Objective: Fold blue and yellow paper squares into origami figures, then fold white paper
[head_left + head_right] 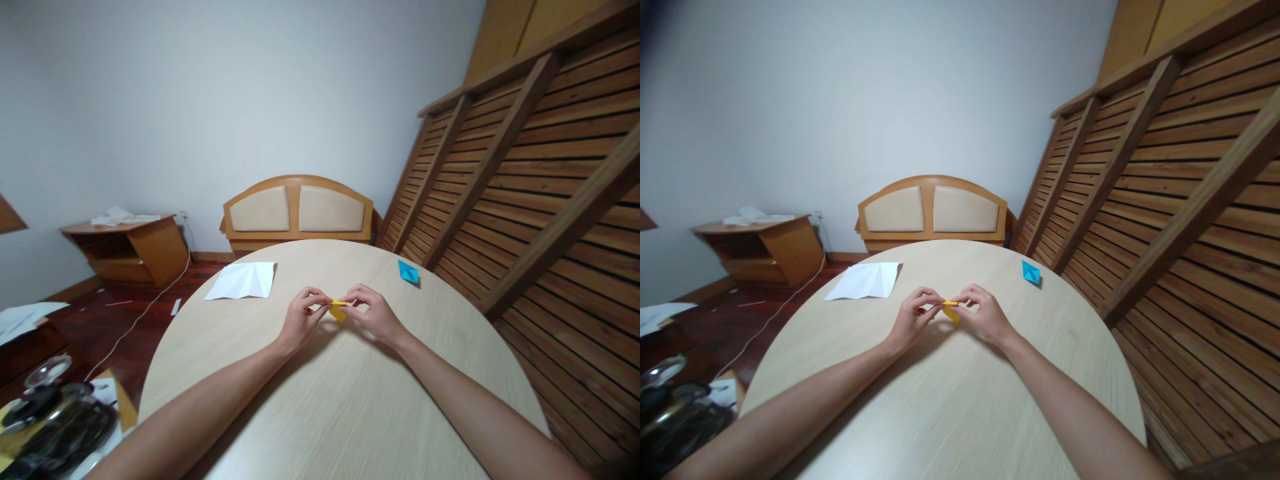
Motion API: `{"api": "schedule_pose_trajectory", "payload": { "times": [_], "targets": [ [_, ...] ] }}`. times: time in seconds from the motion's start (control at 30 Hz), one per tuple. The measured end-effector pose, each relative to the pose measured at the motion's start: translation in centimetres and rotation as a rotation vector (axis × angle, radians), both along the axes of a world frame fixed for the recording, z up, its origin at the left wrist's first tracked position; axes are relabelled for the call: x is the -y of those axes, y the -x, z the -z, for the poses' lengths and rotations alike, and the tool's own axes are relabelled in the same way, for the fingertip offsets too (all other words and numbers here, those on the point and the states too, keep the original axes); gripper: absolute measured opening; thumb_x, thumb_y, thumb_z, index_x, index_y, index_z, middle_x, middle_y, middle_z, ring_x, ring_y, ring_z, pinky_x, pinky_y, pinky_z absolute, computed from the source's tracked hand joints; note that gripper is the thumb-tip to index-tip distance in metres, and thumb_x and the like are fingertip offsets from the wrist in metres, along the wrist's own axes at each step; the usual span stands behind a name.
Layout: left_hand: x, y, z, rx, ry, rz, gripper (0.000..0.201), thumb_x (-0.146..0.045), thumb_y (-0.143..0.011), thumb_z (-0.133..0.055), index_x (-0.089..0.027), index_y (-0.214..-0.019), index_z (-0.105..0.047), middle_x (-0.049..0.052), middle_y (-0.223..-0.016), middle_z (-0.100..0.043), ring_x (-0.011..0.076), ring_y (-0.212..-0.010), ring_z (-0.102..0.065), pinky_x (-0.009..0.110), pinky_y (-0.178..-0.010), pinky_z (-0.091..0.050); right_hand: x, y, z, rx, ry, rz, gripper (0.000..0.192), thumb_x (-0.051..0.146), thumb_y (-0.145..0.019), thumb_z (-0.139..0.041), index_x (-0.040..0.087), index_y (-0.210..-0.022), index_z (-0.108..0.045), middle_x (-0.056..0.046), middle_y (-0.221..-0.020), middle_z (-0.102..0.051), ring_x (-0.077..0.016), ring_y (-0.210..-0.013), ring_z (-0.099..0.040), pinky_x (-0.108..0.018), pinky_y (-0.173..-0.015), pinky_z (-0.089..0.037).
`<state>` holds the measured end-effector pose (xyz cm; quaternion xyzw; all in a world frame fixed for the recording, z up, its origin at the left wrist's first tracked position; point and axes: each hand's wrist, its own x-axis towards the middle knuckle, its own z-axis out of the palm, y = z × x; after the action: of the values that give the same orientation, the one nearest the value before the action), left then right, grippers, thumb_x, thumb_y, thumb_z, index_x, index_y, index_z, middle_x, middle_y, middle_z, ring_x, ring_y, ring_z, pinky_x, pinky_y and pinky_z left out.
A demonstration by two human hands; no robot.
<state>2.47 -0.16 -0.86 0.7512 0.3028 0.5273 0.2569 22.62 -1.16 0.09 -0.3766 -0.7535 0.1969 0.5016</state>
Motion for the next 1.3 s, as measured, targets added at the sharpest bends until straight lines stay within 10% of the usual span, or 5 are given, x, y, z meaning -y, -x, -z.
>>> {"api": "schedule_pose_trajectory", "payload": {
  "times": [0.9, 1.3],
  "targets": [
    [-0.4, -0.3, 1.3, -0.169, 0.231, 0.071, 0.018, -0.031, -0.086, -0.060, -0.015, -0.094, -0.067, 0.007, -0.090, -0.071, 0.0179, -0.082, -0.065, 0.025, -0.065, -0.051, 0.2, -0.4, 0.0, 0.060, 0.126, 0.000, 0.020, 0.034, -0.086, -0.067, 0.020, -0.096, -0.075, -0.007, -0.093, -0.073, -0.0220, -0.087, -0.068, -0.036, -0.082, -0.051],
    [-1.1, -0.4, 0.8, 0.107, 0.380, 0.086, 0.032, -0.046, -0.077, -0.072, -0.016, -0.082, -0.063, 0.006, -0.082, -0.069, 0.0167, -0.075, -0.063, 0.026, -0.065, -0.049, 0.1, 0.8, 0.8, -0.392, 0.341, -0.110, 0.100, 0.032, -0.070, -0.080, 0.025, -0.150, -0.021, -0.009, -0.112, -0.067, -0.0223, -0.097, -0.070, -0.039, -0.088, -0.056]
  ]
}}
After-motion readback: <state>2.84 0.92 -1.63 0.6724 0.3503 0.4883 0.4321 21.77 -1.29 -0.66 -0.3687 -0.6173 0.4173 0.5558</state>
